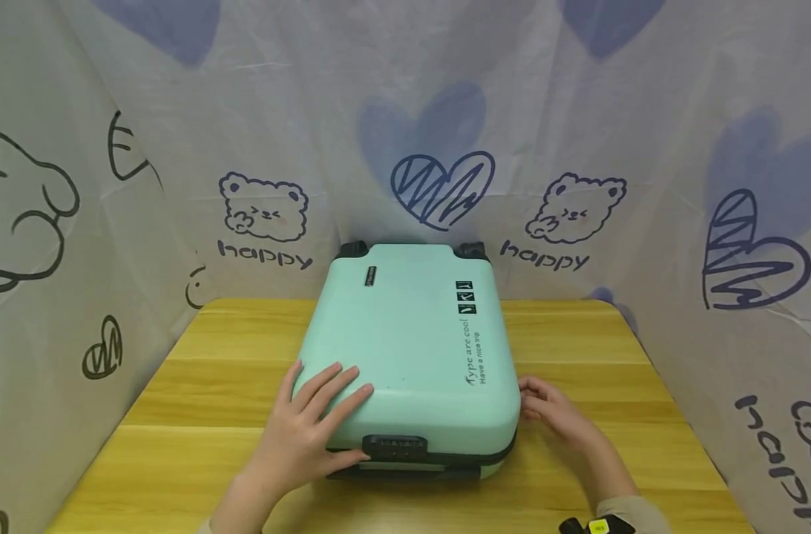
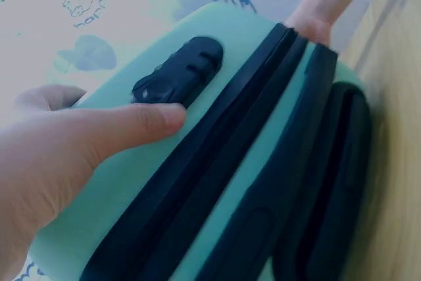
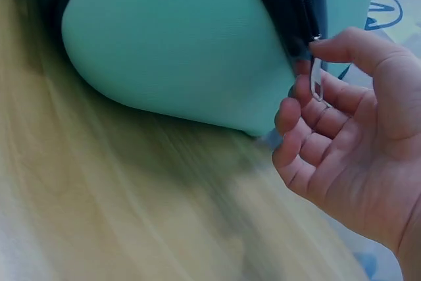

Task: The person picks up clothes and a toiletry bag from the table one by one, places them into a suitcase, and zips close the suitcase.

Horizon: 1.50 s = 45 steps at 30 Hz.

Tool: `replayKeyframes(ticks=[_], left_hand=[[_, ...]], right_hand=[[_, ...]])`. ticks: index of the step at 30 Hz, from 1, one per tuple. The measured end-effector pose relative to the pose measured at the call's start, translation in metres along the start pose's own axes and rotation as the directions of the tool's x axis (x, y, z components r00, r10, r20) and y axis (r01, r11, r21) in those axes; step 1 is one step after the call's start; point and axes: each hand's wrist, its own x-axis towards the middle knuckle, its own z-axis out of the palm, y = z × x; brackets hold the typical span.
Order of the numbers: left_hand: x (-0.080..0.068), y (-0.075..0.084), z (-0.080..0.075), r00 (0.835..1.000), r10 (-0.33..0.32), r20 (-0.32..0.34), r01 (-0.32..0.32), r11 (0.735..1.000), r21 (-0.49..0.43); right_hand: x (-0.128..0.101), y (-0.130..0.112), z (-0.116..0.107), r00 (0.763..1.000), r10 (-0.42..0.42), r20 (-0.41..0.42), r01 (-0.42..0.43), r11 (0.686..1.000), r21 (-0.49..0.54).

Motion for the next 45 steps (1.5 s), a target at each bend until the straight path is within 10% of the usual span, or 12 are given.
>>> replayKeyframes(ticks=[5, 9, 12, 18, 21, 28, 45], left_hand=[[-0.004, 0.016, 0.003, 0.997, -0.075, 0.010, 0.075, 0.997, 0.027], [-0.006, 0.022, 0.007, 0.995, -0.095, -0.042, 0.096, 0.995, 0.032], [-0.005, 0.021, 0.010, 0.993, -0.076, -0.093, 0.080, 0.996, 0.040], [-0.003, 0.015, 0.014, 0.986, -0.022, -0.164, 0.030, 0.998, 0.050], [-0.002, 0.013, 0.014, 0.983, -0.010, -0.183, 0.021, 0.998, 0.058], [0.000, 0.012, 0.015, 0.977, 0.015, -0.212, 0.002, 0.997, 0.079], [0.001, 0.013, 0.016, 0.977, -0.013, -0.212, 0.033, 0.995, 0.092]], right_hand=[[-0.005, -0.005, -0.002, 0.998, -0.013, -0.068, -0.001, 0.979, -0.203], [-0.005, -0.006, 0.000, 0.967, -0.217, -0.134, 0.137, 0.885, -0.446], [-0.005, -0.007, 0.003, 0.881, -0.452, -0.138, 0.261, 0.709, -0.655], [-0.003, -0.015, 0.006, 0.655, -0.751, 0.089, 0.340, 0.187, -0.922], [-0.004, -0.020, 0.007, 0.622, -0.767, 0.156, 0.327, 0.073, -0.942], [-0.014, -0.022, 0.012, 0.667, -0.727, 0.164, 0.285, 0.046, -0.957], [-0.040, -0.025, 0.025, 0.693, -0.709, 0.128, 0.326, 0.150, -0.933]])
